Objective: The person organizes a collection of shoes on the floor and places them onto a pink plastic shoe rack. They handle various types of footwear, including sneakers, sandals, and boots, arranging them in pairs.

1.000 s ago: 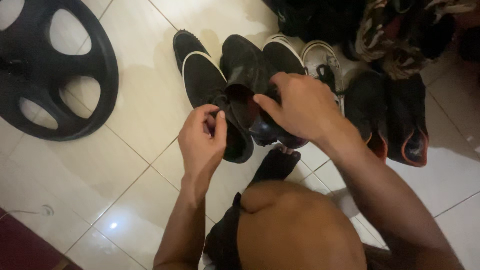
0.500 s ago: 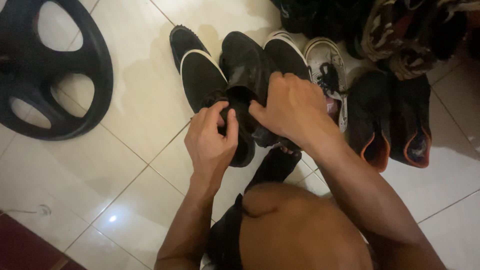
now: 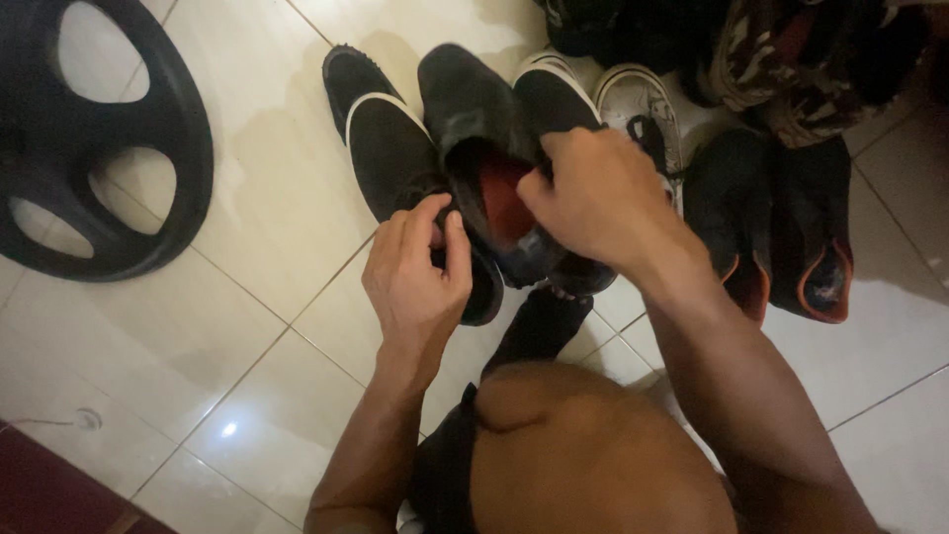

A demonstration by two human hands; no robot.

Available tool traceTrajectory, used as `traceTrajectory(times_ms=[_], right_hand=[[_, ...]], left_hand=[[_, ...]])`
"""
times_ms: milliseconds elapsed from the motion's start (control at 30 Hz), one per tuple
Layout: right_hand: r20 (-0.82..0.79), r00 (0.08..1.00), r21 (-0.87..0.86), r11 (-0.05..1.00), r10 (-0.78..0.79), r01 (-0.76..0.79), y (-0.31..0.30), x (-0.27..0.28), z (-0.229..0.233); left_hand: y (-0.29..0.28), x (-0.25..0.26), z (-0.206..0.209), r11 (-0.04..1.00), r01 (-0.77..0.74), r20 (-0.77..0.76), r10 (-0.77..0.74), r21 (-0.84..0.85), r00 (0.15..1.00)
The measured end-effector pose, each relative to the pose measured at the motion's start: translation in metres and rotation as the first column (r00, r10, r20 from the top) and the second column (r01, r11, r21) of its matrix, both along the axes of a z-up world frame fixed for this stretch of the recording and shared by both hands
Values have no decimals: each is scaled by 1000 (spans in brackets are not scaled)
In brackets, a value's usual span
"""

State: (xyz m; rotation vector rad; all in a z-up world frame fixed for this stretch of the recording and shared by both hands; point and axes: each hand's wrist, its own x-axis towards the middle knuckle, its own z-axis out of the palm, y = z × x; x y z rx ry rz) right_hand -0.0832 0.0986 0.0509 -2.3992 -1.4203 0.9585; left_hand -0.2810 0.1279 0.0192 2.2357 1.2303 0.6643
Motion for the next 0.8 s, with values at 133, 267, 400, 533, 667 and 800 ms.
traceTrajectory(times_ms=[133, 267, 400, 533, 667, 800], right_hand=[[-14, 1000, 134, 991, -1, 3, -8, 14, 6], [-58, 988, -15, 990, -144, 144, -11, 27, 18], [-45, 984, 164, 970, -174, 179, -27, 49, 20], [-3, 982, 325, 929, -188, 178, -48, 72, 9], [1, 957, 417, 871, -289, 262, -61, 83, 1], [26, 957, 510, 827, -289, 236, -73, 89, -11]], left_hand=[[-10, 6, 8, 999, 15, 26, -16, 28, 1000], [-26, 16, 11, 989, 134, 54, -137, 63, 989], [-39, 29, 8, 961, 270, 72, -274, 63, 959], [-42, 32, 5, 931, 365, 90, -366, 31, 926], [-41, 37, 0, 872, 488, 124, -488, 32, 864], [-38, 34, -3, 889, 457, 139, -457, 35, 878]])
